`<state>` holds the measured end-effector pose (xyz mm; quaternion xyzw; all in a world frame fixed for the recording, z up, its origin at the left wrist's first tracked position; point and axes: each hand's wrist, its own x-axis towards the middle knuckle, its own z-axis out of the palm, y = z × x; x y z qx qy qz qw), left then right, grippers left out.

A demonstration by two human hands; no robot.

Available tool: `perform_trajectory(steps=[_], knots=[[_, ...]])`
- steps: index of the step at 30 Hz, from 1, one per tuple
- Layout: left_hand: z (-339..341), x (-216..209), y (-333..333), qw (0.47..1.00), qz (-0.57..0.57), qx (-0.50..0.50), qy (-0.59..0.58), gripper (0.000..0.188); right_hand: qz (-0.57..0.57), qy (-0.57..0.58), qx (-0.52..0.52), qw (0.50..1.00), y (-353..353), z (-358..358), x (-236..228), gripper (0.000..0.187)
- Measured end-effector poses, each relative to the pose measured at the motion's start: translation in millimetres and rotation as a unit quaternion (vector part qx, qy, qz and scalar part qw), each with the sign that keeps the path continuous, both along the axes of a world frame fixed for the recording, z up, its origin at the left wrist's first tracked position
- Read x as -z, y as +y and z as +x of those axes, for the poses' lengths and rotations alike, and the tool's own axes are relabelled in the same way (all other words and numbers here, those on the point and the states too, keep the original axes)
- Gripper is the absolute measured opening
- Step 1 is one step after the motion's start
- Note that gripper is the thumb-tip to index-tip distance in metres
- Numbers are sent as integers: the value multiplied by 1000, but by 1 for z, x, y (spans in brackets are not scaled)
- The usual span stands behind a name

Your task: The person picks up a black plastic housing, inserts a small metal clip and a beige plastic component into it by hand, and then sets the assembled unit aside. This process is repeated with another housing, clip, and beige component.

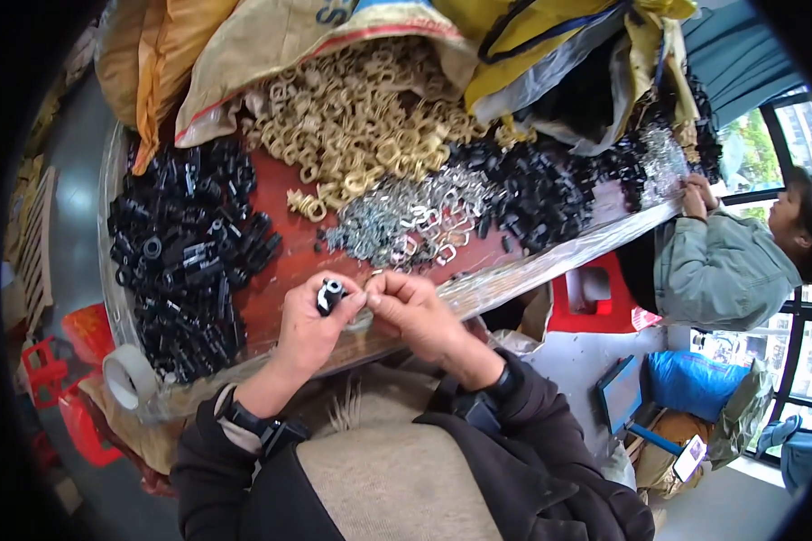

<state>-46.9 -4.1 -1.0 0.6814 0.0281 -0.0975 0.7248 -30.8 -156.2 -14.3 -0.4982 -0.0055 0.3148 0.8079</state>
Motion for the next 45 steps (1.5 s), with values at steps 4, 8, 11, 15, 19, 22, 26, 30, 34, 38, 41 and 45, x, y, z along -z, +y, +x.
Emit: perform_trajectory(steps=[4,8,11,15,19,22,26,30,34,38,41,45], knots=[[1,9,-2,999,-18,-31,27,10,-60,-131,31,989,6,0,-4,8],[5,13,-6,991,-90,-59,85,12,-238,-430,80,867,5,9,-5,9],[7,9,-5,962,-200,-61,173,15,-316,-542,79,775,5,10,-4,10],[10,15,-5,955,-206,-75,201,13,-271,-448,41,851,0,18,2,10],[23,6,-6,992,-40,-32,117,11,-50,-28,10,998,0,24,-4,7],[27,6,-5,991,-61,-50,108,10,34,63,37,997,2,25,-6,7],[21,8,8,971,-191,-41,139,15,90,91,31,991,-1,24,2,10],[11,-3,12,923,-340,17,180,24,78,85,22,993,-1,14,-1,10],[2,-5,13,907,-365,53,205,30,-21,-17,33,999,0,3,-4,10],[-2,1,14,916,-317,63,236,31,-191,-264,33,945,-1,3,-4,10],[0,11,16,920,-299,63,245,32,-311,-458,17,833,-3,9,-3,10],[5,19,17,924,-290,73,237,32,-340,-537,-1,772,-1,17,1,13]])
